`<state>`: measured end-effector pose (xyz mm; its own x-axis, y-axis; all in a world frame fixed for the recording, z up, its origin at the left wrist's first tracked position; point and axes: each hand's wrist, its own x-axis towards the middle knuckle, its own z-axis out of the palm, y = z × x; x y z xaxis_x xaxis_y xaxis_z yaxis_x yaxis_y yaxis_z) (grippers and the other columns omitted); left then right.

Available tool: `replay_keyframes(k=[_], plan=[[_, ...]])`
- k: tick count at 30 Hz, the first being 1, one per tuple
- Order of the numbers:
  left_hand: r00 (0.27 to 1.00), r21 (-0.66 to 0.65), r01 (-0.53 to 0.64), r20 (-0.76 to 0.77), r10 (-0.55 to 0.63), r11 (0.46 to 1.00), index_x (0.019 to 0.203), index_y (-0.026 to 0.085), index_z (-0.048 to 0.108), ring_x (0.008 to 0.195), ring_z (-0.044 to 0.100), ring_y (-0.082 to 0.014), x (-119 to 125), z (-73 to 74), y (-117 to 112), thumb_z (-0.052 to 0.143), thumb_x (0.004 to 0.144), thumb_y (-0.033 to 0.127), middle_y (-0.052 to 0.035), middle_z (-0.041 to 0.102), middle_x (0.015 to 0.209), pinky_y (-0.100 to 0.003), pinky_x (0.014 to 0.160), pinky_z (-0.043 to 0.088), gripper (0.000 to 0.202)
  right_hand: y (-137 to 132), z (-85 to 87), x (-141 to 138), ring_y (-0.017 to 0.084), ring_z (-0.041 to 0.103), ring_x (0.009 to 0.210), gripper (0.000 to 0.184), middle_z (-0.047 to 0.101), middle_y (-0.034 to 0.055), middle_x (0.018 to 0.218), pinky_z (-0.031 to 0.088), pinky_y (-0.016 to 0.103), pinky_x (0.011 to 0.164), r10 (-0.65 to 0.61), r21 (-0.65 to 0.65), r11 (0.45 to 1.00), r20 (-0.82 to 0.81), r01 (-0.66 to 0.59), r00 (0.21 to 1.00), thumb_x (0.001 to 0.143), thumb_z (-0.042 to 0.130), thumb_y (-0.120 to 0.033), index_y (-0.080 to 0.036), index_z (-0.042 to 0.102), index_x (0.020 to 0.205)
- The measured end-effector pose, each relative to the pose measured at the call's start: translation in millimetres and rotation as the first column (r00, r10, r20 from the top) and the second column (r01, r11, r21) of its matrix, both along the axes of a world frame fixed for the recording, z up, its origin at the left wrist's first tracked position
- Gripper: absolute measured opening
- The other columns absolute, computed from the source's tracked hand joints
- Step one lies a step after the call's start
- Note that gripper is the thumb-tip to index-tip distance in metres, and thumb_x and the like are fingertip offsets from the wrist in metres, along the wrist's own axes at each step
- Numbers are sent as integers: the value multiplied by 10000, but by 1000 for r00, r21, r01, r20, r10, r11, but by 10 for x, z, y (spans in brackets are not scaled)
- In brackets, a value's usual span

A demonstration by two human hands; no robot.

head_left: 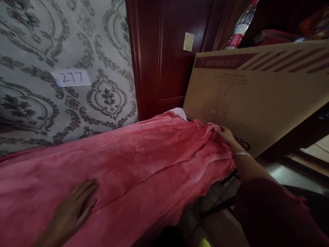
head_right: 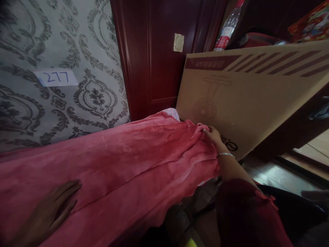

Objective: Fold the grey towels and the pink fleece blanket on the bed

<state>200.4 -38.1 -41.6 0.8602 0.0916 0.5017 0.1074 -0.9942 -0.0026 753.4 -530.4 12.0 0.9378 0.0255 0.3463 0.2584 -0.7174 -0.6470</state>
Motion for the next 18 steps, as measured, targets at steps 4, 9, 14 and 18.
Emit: replay_keyframes(k=[4,9,14,18], plan=[[1000,-20,15,19,-15,1000,1211,286,681,1132,700,-299,27,-39,31,476,911,483,-54,735,1254,-472,996,564,413,-205,-363,-388,310,630,1085,509,698,210,1174,489,419,950,-130,-6,992,-52,130,990,908,500,-355,-73,620,1314],[998,8,48,30,-48,999,1197,282,690,1128,696,-311,62,-15,43,495,906,460,-63,730,1262,-483,993,558,393,-365,-693,-963,384,534,1176,569,609,245,1227,443,529,991,-307,-82,946,96,315,947,883,452,-364,-57,598,1340],[996,56,87,21,-88,995,1199,256,690,1088,708,-295,88,30,48,449,934,490,-73,742,1227,-444,959,571,428,-308,-867,-1366,294,557,1108,477,583,145,1201,484,458,973,-14,-203,977,222,60,975,831,466,-233,-167,647,1268],[999,12,47,19,-47,999,1181,247,697,1122,696,-299,98,31,22,430,931,527,-78,744,1222,-449,982,562,460,-160,-766,-1456,281,560,1114,467,617,130,1248,474,428,978,205,-413,903,176,-117,963,858,473,-181,-183,650,1291]])
